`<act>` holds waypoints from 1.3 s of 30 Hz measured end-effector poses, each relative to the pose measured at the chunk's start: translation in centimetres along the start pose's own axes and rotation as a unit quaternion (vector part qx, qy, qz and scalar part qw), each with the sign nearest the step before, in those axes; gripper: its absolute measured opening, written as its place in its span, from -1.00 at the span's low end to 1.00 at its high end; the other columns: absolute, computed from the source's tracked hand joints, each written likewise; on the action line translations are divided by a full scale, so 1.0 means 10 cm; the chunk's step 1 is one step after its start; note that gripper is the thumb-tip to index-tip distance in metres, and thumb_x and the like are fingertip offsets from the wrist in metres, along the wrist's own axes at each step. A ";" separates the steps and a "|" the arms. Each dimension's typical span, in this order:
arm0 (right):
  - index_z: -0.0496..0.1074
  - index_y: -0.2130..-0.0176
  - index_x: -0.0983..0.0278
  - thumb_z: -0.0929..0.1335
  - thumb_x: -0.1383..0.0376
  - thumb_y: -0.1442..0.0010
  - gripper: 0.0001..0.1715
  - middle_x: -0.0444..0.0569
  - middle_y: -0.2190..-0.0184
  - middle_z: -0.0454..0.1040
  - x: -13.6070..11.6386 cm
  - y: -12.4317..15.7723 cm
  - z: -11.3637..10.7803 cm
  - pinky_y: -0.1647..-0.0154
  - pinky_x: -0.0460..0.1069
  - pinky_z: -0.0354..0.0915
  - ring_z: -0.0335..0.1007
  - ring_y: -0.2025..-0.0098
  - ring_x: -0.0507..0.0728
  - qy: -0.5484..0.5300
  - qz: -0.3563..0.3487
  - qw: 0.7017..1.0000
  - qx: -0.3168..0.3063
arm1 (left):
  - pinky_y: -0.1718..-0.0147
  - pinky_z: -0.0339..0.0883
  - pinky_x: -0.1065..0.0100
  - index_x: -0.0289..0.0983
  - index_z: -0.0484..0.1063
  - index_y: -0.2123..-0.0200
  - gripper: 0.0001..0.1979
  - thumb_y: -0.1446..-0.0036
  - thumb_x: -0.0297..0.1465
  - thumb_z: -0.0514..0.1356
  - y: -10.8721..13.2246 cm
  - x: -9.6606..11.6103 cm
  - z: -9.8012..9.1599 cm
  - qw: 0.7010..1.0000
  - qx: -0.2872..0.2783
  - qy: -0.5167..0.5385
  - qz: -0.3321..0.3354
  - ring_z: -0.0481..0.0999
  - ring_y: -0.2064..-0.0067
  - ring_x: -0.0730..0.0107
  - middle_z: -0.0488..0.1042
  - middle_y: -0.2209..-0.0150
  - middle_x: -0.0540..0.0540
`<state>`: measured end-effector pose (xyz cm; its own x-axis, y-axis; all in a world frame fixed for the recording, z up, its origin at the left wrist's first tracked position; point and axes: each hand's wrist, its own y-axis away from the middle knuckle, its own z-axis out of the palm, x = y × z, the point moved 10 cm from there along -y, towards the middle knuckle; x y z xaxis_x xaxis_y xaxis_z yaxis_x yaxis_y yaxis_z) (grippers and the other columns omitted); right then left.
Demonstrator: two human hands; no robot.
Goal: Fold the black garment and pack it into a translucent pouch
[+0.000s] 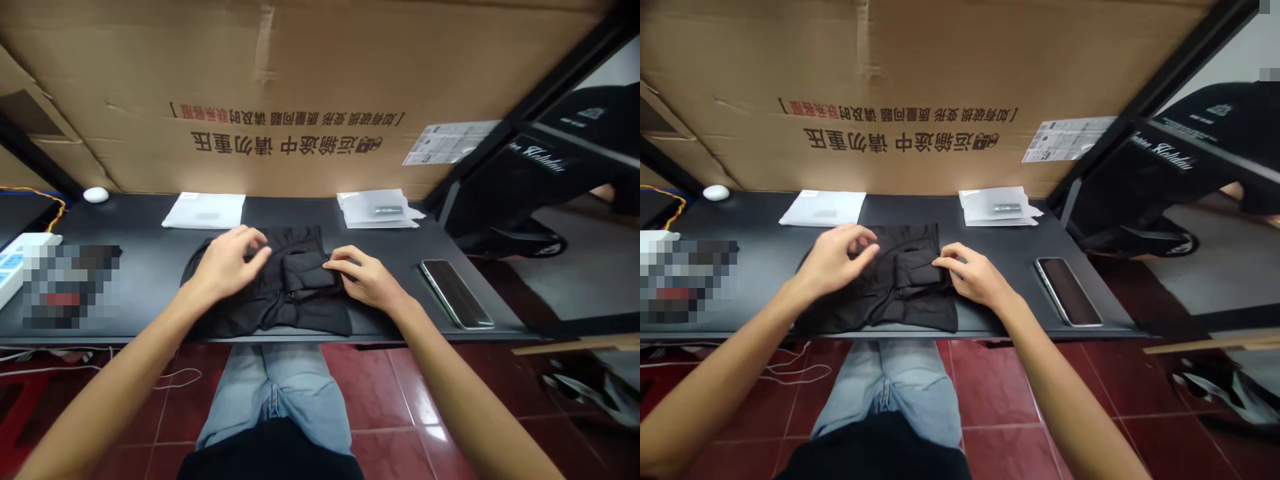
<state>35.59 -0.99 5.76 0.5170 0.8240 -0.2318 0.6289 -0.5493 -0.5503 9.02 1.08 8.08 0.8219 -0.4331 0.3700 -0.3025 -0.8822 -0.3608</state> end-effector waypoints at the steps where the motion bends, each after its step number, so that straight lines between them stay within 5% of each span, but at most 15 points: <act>1: 0.63 -0.15 0.06 0.34 0.51 -0.37 -0.47 0.06 -0.04 0.59 0.00 0.01 0.02 0.02 0.10 0.63 0.65 0.02 0.21 -0.013 0.003 1.000 -0.009 | 0.13 0.44 0.22 -0.14 0.59 -0.07 -0.70 -0.46 -0.10 0.28 0.05 0.21 0.09 1.000 -0.011 -0.001 0.009 0.60 0.17 0.28 0.63 0.09 -0.06; 5: 0.58 -0.20 0.04 0.34 0.46 -0.38 -0.48 0.04 -0.06 0.61 0.04 0.06 0.07 -0.06 0.13 0.63 0.66 -0.03 0.22 -0.081 0.037 0.996 -0.022 | 0.28 0.42 0.20 -0.13 0.56 -0.14 -0.52 -0.36 0.05 0.37 0.17 0.90 0.40 0.994 -0.052 -0.049 0.078 0.67 0.02 0.13 0.63 -0.06 -0.13; 9: 0.47 -0.30 0.06 0.31 0.43 -0.41 -0.44 0.02 -0.05 0.65 0.17 0.13 0.03 -0.10 0.19 0.62 0.66 0.00 0.23 -0.130 0.100 0.986 0.008 | 0.37 0.37 0.23 -0.14 0.58 -0.04 -0.76 -0.42 -0.18 0.37 0.18 1.11 0.61 0.982 -0.093 -0.112 0.123 0.67 0.00 0.15 0.63 -0.08 -0.15; 13: 0.45 -0.28 0.09 0.43 0.19 -0.46 -0.56 0.08 -0.14 0.64 0.21 0.13 0.01 -0.18 0.26 0.60 0.65 -0.10 0.31 -0.173 0.114 0.978 0.004 | 0.37 0.39 0.27 -0.16 0.58 0.03 -0.91 -0.50 -0.34 0.26 0.16 1.04 0.59 0.984 -0.061 -0.120 0.119 0.68 -0.01 0.19 0.65 -0.05 -0.14; 17: 0.55 -0.08 0.10 0.58 0.03 -0.34 -0.59 0.15 -0.31 0.54 0.12 0.09 0.08 -0.37 0.32 0.49 0.55 -0.32 0.40 -0.144 0.090 0.985 -0.040 | 0.24 0.51 0.30 -0.18 0.53 -0.02 -0.88 -0.53 -0.35 0.21 0.18 0.83 0.43 0.997 0.015 -0.017 0.076 0.69 0.10 0.28 0.65 -0.01 -0.13; 21: 0.55 -0.08 0.09 0.55 0.06 -0.39 -0.66 0.14 -0.36 0.50 0.12 0.10 0.14 -0.41 0.31 0.47 0.54 -0.36 0.37 -0.125 0.105 0.985 -0.053 | 0.27 0.54 0.37 -0.14 0.36 -0.33 -0.56 -0.46 -0.30 0.28 0.38 0.32 0.22 0.989 0.078 0.119 -0.038 0.67 0.24 0.37 0.63 0.09 -0.03; 23: 0.56 -0.08 0.09 0.54 0.07 -0.40 -0.67 0.14 -0.35 0.51 0.12 0.10 0.15 -0.40 0.30 0.48 0.54 -0.36 0.36 -0.126 0.104 0.985 -0.057 | 0.30 0.54 0.33 -0.11 0.30 -0.43 -0.40 -0.41 -0.25 0.33 0.55 0.05 0.14 0.987 0.084 0.097 -0.095 0.63 0.32 0.36 0.63 0.15 0.00; 26: 0.57 -0.07 0.08 0.54 0.07 -0.39 -0.68 0.13 -0.35 0.52 0.12 0.10 0.16 -0.40 0.31 0.49 0.55 -0.35 0.37 -0.124 0.105 0.985 -0.061 | 0.23 0.54 0.20 -0.06 0.49 -0.34 -0.49 -0.37 -0.18 0.36 0.79 -0.16 0.00 0.991 0.075 -0.005 -0.115 0.62 0.30 0.23 0.59 0.24 -0.02; 29: 0.58 -0.07 0.07 0.54 0.06 -0.39 -0.69 0.11 -0.36 0.51 0.13 0.09 0.16 -0.41 0.32 0.49 0.55 -0.36 0.38 -0.120 0.112 0.984 -0.063 | 0.18 0.52 0.14 -0.06 0.63 -0.19 -0.63 -0.37 -0.15 0.37 0.93 -0.15 -0.14 0.983 0.112 -0.089 -0.111 0.63 0.10 0.07 0.59 0.12 -0.14; 32: 0.58 -0.07 0.06 0.54 0.06 -0.39 -0.69 0.10 -0.38 0.51 0.13 0.09 0.18 -0.44 0.33 0.47 0.54 -0.37 0.38 -0.117 0.116 0.984 -0.070 | 0.07 0.52 0.14 -0.11 0.66 -0.09 -0.72 -0.39 -0.18 0.36 0.91 0.12 -0.17 0.978 0.152 -0.118 -0.076 0.60 -0.03 0.04 0.59 -0.03 -0.20; 36: 0.57 -0.07 0.07 0.53 0.05 -0.41 -0.69 0.12 -0.40 0.48 0.13 0.10 0.20 -0.44 0.35 0.47 0.53 -0.38 0.38 -0.107 0.121 0.984 -0.077 | -0.05 0.52 0.04 -0.15 0.60 -0.23 -0.52 -0.32 -0.11 0.43 0.67 0.50 0.10 0.989 0.087 -0.121 -0.011 0.58 -0.07 -0.03 0.59 -0.15 -0.25; 39: 0.58 -0.07 0.09 0.53 0.04 -0.41 -0.68 0.13 -0.39 0.48 0.14 0.11 0.20 -0.41 0.36 0.48 0.54 -0.36 0.40 -0.106 0.125 0.983 -0.082 | -0.05 0.53 0.01 -0.15 0.56 -0.26 -0.54 -0.32 -0.27 0.41 0.56 0.43 0.18 0.990 0.049 -0.133 -0.026 0.59 -0.10 -0.08 0.62 -0.15 -0.23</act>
<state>35.82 -0.19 3.18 0.5450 0.6614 -0.5153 0.5921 -0.7387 -0.3221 11.74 -5.40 6.08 0.9370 -0.3124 0.1564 -0.2193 -0.8744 -0.4328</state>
